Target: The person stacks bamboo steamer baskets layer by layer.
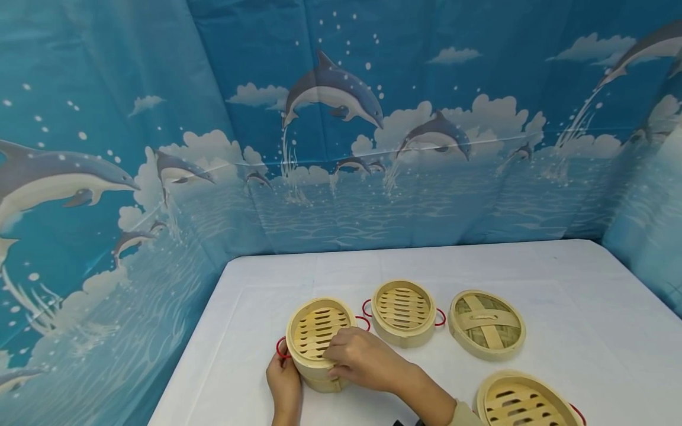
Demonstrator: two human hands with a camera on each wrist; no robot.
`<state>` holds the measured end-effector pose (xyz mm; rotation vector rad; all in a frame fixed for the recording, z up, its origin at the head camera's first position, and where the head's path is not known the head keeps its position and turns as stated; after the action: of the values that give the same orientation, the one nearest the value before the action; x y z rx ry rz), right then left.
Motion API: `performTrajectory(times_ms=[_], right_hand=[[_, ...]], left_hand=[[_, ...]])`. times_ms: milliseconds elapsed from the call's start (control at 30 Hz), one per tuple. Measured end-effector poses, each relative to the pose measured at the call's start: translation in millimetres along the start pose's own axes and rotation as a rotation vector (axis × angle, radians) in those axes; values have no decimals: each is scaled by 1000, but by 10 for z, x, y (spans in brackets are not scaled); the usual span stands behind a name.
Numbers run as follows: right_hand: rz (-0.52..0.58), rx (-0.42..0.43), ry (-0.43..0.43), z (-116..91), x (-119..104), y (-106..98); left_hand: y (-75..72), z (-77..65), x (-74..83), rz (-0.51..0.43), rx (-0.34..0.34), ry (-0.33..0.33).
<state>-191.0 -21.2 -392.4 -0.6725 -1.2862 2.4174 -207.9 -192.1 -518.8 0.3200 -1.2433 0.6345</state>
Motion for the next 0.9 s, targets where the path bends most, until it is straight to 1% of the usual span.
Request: performTrajectory(times_ms=[167, 367, 467, 667, 900], right_hand=[[53, -8, 3, -1, 9, 3], [99, -37, 21, -4, 49, 3], [103, -49, 23, -3, 63, 3], [107, -55, 22, 0, 69, 5], [105, -52, 18, -6, 72, 12]], left_hand=[[3, 2, -18, -13, -4, -1], [10, 12, -11, 17, -1, 0], [12, 24, -14, 16, -2, 4], [8, 24, 8, 14, -2, 38], [4, 29, -20, 17, -5, 8]])
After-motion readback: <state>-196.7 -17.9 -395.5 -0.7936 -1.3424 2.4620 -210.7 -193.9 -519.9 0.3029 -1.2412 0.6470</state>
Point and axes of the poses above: each hand's wrist, its own z-axis towards the middle knuckle, its own y-axis out of the palm, x = y × z, the point moved 6 cm from there along z, towards the middle knuckle, and after that the axes turned 12 degrees about y, right-handed, at the moved point
